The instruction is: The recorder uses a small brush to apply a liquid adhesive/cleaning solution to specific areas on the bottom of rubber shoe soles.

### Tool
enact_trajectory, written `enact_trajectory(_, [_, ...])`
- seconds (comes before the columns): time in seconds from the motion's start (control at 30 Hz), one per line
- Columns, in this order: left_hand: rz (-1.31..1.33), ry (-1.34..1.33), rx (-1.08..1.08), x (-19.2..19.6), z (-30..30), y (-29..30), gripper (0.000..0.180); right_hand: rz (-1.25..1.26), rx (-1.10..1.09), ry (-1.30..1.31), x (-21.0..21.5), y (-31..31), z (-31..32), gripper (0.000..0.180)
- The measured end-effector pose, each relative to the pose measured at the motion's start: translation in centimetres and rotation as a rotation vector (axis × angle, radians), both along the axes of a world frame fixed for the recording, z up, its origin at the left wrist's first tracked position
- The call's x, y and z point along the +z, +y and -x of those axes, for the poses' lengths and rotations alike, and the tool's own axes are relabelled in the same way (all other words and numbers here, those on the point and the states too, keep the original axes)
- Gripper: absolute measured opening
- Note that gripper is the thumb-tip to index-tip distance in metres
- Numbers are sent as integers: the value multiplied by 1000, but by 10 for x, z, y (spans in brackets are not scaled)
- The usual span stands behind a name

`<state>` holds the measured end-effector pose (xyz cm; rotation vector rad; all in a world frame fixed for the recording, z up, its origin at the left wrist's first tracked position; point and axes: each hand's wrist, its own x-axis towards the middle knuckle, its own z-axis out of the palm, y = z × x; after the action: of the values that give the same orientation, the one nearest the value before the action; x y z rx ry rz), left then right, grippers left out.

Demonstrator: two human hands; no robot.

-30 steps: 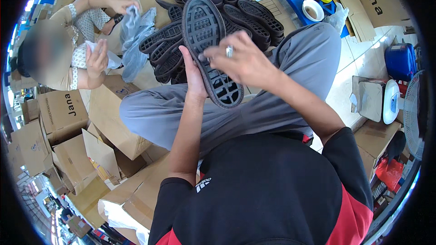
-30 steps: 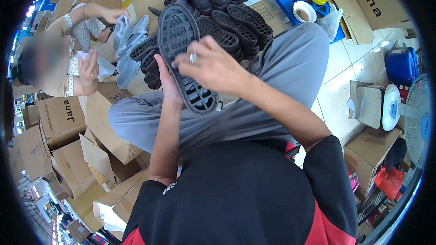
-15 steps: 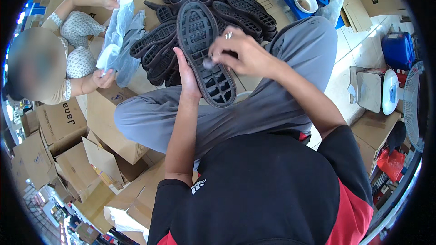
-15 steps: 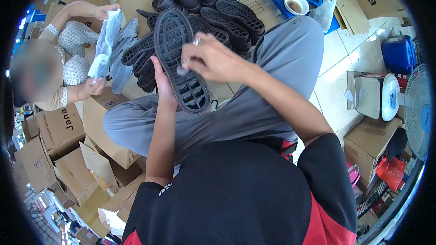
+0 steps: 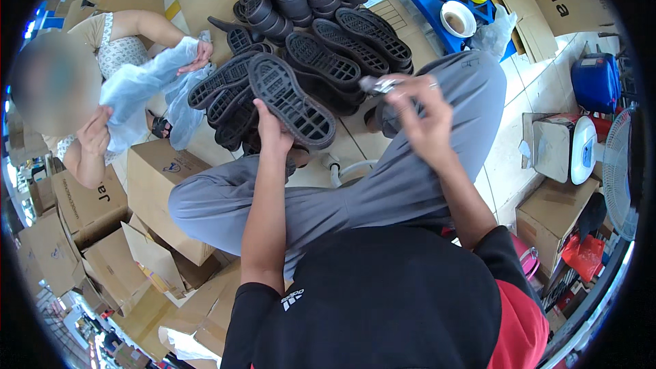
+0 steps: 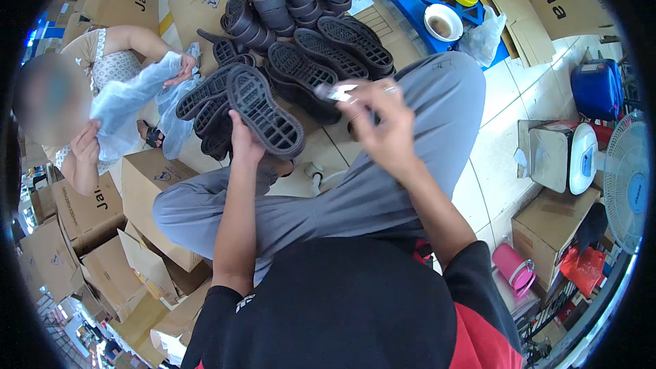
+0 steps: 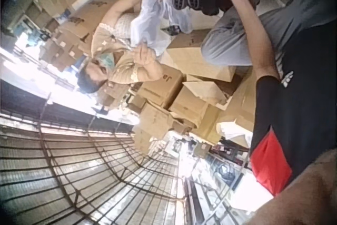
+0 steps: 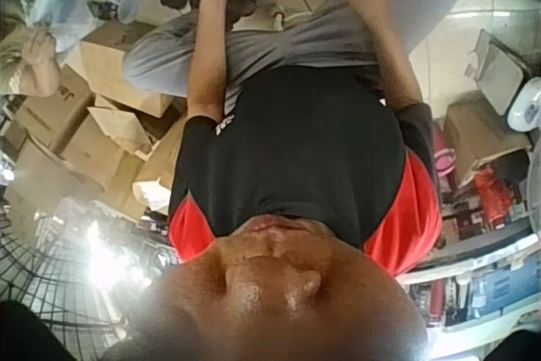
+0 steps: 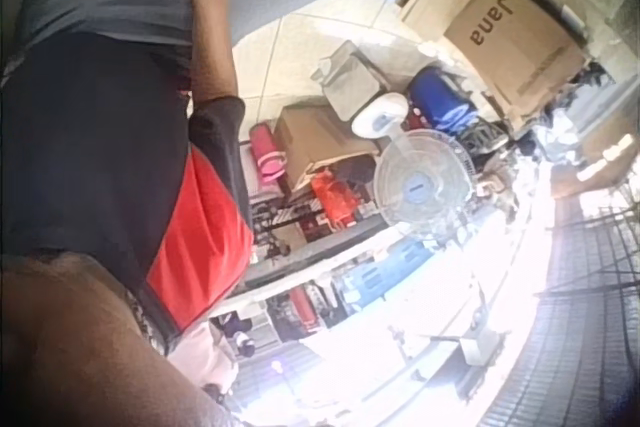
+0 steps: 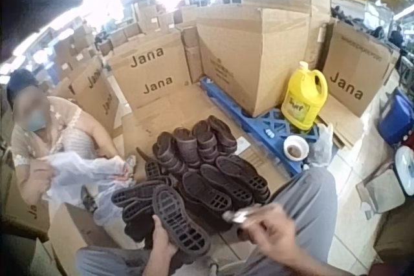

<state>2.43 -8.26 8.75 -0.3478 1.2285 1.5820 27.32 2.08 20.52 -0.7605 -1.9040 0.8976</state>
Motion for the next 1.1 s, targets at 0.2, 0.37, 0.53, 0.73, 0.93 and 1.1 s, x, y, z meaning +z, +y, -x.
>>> enact_trajectory(0.2, [47,3,-46,-12,-20,83,58,213,-304,262,14,56,-30,6])
enact_trajectory(0.37, [-16,-59,-67,-34,-41,154,52,225,-415,349,16,92,-46,9])
enact_trajectory(0.53, [92,235,-200,-61,-53,157,34,258,-528,324,1,153,-92,18])
enact_trajectory(0.73, [284,408,259,-76,46,78,27,135,-622,-453,-91,255,-127,16])
enact_trajectory(0.93, [513,482,591,-89,163,36,46,-156,-493,-932,-174,294,-128,17])
enact_trajectory(1.1, [410,108,273,-94,209,28,56,131,-371,-927,-188,299,-137,21])
